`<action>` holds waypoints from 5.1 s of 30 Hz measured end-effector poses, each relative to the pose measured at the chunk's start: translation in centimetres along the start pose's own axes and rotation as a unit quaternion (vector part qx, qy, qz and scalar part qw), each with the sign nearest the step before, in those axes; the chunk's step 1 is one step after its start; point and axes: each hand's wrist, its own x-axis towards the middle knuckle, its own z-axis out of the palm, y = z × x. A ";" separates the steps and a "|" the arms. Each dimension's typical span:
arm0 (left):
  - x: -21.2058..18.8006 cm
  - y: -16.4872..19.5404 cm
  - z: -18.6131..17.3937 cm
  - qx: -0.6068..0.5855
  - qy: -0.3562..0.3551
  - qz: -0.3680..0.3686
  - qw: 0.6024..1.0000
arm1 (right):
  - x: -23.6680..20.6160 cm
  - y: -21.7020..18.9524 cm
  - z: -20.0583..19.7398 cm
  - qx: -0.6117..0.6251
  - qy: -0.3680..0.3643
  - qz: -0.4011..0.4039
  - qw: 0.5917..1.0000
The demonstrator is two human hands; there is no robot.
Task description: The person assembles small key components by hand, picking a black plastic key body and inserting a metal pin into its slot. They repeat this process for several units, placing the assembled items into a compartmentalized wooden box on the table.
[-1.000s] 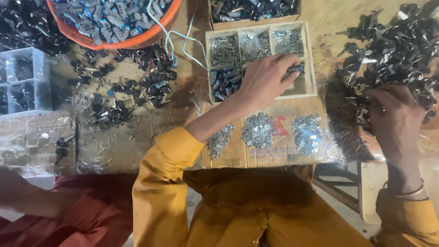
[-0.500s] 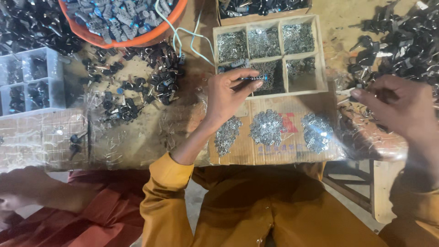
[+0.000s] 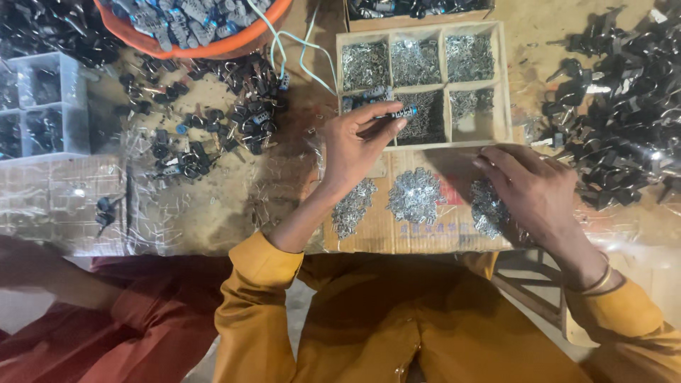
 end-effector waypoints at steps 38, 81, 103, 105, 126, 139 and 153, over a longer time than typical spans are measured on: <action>0.7 -1.6 0.3 0.035 0.030 0.024 0.999 | 12.3 2.2 6.2 0.150 -0.040 -0.058 0.986; 1.5 -2.4 0.0 0.054 0.042 0.045 0.997 | 11.5 -1.7 6.8 0.397 -0.059 0.034 0.915; 1.7 -2.9 0.1 0.058 0.036 0.040 0.997 | 11.8 -1.1 7.0 0.469 -0.106 0.100 0.871; 1.7 -3.0 0.0 0.054 0.037 0.045 0.997 | 12.0 -1.0 6.7 0.448 -0.102 0.078 0.885; 1.6 -2.8 0.3 0.011 0.036 0.030 0.999 | 11.8 3.0 7.3 0.154 -0.016 -0.016 0.988; 1.6 -3.2 0.3 0.002 0.032 0.033 0.999 | 12.3 2.2 7.3 0.349 -0.030 0.057 0.935; 1.7 -3.0 0.4 0.013 0.040 0.042 0.998 | 11.6 -0.6 8.1 0.522 -0.112 0.055 0.844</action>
